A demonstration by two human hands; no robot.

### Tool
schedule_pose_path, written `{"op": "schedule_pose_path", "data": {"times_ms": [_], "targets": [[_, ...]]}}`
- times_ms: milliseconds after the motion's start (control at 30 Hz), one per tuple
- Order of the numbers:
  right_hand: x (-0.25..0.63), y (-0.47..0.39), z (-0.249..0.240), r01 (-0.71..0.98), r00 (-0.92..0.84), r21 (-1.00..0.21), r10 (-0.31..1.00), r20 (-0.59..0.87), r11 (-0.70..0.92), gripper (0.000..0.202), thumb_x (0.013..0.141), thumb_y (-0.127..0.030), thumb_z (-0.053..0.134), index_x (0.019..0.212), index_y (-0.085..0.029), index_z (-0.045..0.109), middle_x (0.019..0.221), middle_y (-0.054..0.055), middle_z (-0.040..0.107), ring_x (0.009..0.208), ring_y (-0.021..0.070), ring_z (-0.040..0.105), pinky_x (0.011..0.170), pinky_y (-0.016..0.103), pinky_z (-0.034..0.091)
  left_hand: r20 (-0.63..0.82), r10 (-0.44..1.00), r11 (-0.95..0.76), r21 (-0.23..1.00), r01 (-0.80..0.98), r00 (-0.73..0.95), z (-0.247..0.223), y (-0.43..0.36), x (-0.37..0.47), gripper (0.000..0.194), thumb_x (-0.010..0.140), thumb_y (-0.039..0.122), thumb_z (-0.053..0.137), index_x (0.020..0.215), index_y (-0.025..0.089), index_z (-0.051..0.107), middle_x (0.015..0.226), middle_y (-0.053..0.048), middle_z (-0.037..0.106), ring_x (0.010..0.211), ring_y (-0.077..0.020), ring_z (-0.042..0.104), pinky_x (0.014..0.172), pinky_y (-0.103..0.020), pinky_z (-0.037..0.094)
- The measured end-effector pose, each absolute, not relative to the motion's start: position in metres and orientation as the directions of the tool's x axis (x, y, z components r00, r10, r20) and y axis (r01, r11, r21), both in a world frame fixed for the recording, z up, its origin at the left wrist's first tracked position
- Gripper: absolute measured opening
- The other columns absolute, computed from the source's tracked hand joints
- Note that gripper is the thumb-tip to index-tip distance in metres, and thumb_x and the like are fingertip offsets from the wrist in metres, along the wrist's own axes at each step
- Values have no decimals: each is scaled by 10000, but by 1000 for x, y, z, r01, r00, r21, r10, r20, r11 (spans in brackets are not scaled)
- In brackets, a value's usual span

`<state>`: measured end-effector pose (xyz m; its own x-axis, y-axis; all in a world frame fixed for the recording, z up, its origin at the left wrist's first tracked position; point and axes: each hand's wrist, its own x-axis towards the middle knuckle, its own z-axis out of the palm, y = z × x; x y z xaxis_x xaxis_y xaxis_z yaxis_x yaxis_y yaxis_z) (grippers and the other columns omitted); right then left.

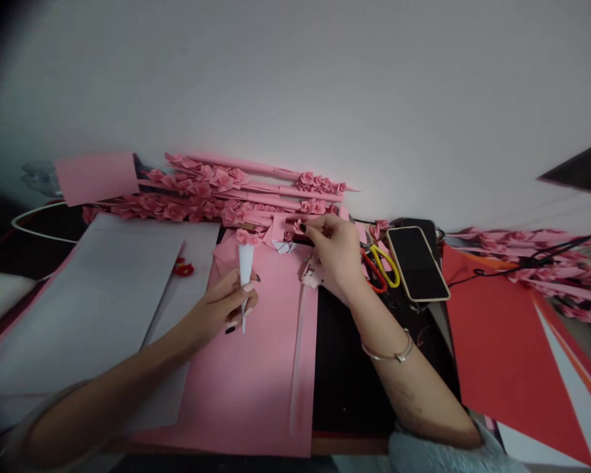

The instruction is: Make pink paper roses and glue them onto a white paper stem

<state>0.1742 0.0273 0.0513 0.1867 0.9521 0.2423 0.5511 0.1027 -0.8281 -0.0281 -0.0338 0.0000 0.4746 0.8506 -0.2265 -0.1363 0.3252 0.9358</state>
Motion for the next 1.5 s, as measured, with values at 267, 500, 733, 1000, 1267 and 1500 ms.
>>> {"op": "schedule_pose_path", "data": {"times_ms": [267, 500, 733, 1000, 1267, 1500], "targets": [[160, -46, 37, 296, 229, -937, 938, 260, 188, 25, 758, -172, 671, 768, -190, 686, 705, 4, 661, 633, 129, 585, 586, 250, 458, -193, 727, 390, 906, -164, 659, -1, -41, -25, 184, 879, 340, 491, 933, 199, 386, 645, 57, 523, 424, -51, 451, 382, -172, 398], [147, -63, 18, 230, 270, -963, 941, 204, 142, 5, 767, -204, 669, 768, -200, 672, 703, 7, 655, 640, 142, 577, 589, 265, 463, -259, 628, 426, 904, -45, 734, 11, -51, -23, 135, 897, 296, 473, 854, 206, 382, 717, 29, 563, 507, -93, 579, 509, -250, 511], [141, -69, 20, 171, 269, -978, 949, 164, 121, 33, 763, -214, 667, 736, -197, 659, 638, -5, 612, 590, 126, 531, 537, 240, 435, -275, 631, 393, 920, 7, 725, 12, -58, -20, 70, 889, 258, 469, 877, 218, 414, 745, 14, 596, 563, -135, 643, 594, -308, 548], [138, -72, 17, 177, 240, -976, 956, 166, 125, 40, 768, -205, 649, 728, -201, 651, 693, 7, 644, 647, 140, 581, 600, 266, 482, -268, 648, 328, 943, 56, 713, 13, -61, -17, 48, 884, 221, 460, 888, 214, 413, 727, 10, 600, 597, -159, 658, 621, -321, 556], [137, -74, 17, 154, 212, -979, 963, 166, 135, 56, 766, -189, 636, 714, -208, 636, 680, 1, 633, 629, 135, 578, 583, 260, 483, -265, 674, 332, 942, 37, 690, 10, -60, -16, 68, 891, 237, 459, 941, 212, 422, 726, 16, 596, 603, -162, 670, 625, -321, 563], [136, -73, 20, 192, 205, -967, 956, 208, 169, 67, 766, -178, 630, 706, -206, 633, 693, 8, 642, 649, 141, 591, 594, 266, 491, -269, 652, 300, 950, 85, 708, 14, -60, -16, 51, 898, 230, 440, 927, 203, 407, 720, 13, 590, 630, -168, 664, 662, -347, 568]]}}
